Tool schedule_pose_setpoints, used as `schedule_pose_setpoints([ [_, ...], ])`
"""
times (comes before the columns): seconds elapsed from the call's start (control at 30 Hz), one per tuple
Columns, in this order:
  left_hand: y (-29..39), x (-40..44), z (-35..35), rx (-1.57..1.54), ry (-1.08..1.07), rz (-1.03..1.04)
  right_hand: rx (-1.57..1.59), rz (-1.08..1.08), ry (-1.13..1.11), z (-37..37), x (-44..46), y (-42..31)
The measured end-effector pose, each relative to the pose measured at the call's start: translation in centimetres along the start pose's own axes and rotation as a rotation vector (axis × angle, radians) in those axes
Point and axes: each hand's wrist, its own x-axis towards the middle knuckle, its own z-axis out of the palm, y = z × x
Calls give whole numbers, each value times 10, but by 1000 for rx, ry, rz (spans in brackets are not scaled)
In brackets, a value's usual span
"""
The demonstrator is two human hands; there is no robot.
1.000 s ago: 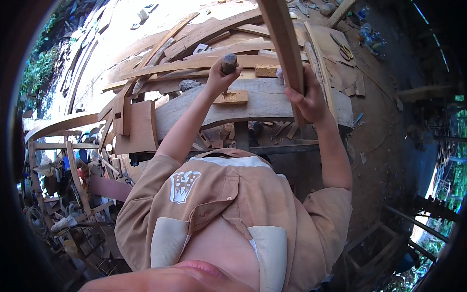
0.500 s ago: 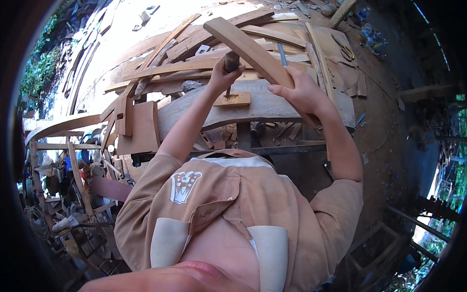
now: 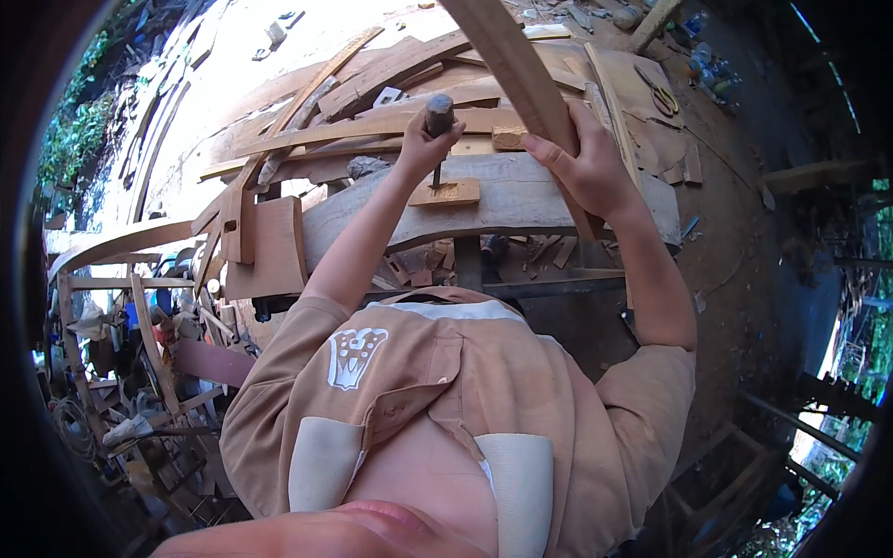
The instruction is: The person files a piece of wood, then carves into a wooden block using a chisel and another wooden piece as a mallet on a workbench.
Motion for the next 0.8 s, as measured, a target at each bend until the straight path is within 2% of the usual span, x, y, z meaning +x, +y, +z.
schedule_pose_setpoints([
  [0.07, 1, 0, 0, -16, -2, -18, 232, -95, 146, 12, -2, 7],
  [0.1, 3, -1, 1, -21, 4, -6, 234, -96, 145, 16, -3, 10],
  [0.17, 4, 0, 2, -25, 11, 12, -250, 68, -161, 17, -4, 11],
  [0.23, 3, -1, 3, -25, 12, 18, -165, 103, -153, 15, -3, 9],
  [0.33, -3, 1, 1, -14, -9, -16, 37, 98, 27, 4, -1, 0],
  [0.37, -3, 0, 2, -17, -6, -19, 34, 100, 23, 6, -2, 3],
  [0.43, 0, 0, 2, -14, 0, -20, 182, -71, 146, 15, -6, 13],
  [0.5, 6, -1, 4, -74, -2, -2, 78, -45, 113, 19, -11, 8],
  [0.57, 7, 0, 5, -137, -17, 18, -319, 102, -105, 15, -12, 2],
  [0.63, 3, 2, 6, -39, 12, 3, -230, 147, -112, 5, -10, -3],
  [0.73, -2, 4, 4, -15, -7, -9, 109, 42, 93, 6, -11, -5],
  [0.8, -2, 3, 5, -26, -3, -3, 54, 24, 64, 19, -11, 15],
])
